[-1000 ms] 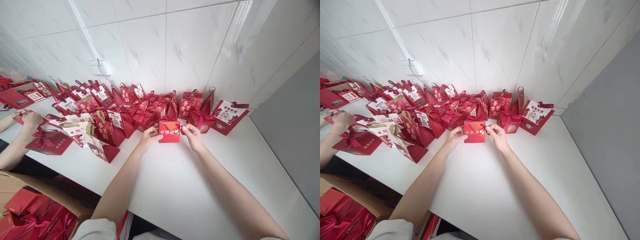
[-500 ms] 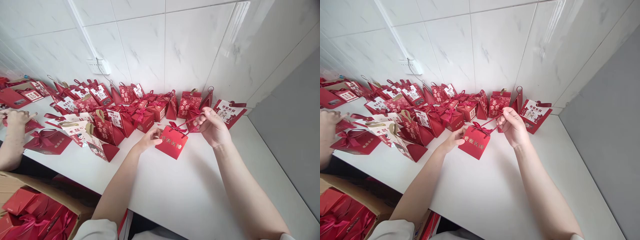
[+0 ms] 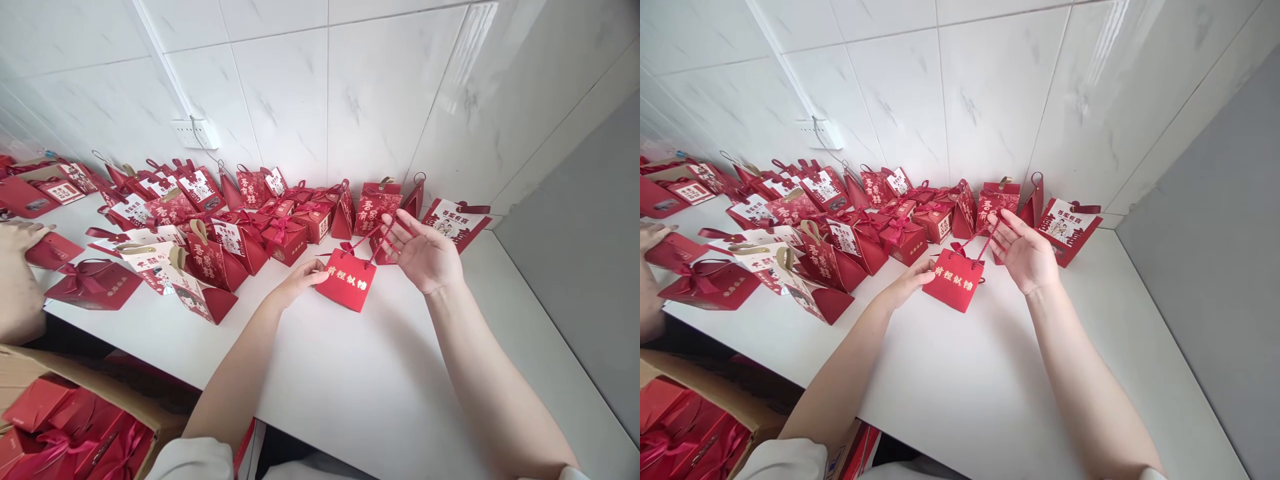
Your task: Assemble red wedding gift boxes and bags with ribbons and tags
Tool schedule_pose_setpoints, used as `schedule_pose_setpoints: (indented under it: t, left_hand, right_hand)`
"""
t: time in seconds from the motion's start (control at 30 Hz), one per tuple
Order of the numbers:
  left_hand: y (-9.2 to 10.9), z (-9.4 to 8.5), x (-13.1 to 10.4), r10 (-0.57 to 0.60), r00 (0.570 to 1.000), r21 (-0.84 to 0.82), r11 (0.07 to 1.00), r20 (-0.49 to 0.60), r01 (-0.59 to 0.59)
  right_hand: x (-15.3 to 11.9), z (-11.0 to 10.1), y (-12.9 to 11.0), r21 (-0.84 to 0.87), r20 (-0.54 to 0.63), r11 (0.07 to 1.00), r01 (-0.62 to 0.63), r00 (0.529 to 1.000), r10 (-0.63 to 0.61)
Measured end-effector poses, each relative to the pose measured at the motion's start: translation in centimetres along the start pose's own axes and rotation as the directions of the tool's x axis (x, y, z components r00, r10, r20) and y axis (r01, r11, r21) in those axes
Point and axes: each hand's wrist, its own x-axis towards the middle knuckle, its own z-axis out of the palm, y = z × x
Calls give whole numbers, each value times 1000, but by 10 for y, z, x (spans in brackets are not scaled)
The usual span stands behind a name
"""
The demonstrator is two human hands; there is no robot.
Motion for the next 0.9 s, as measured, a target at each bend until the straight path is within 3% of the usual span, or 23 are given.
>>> schedule_pose_setpoints:
  t: [0.13,0.37,0.6,0.77,0.9]
  left_hand:
    - [-4,-1,3,-63,997,-47,997,-49,61]
    - [-9,-5,5,-59,993,-66,996,-103,53]
    - [-8,-4,4,-22,994,-86,996,-106,13]
    - [-7,-2,3,-20,991,-146,989,-131,1]
    - [-7,4,3,1,997,-353,935,-79,-29]
  right_hand:
    - [3,-4,1,28,-22,998,-51,998,52]
    - [3,-2,0,36,-3,999,-39,999,39]
    - [3,-13,-5,4,96,1000,4,995,-5]
    - [2,-13,-4,-91,160,989,120,982,-104]
    - [6,-14,5,-343,128,915,212,976,-178]
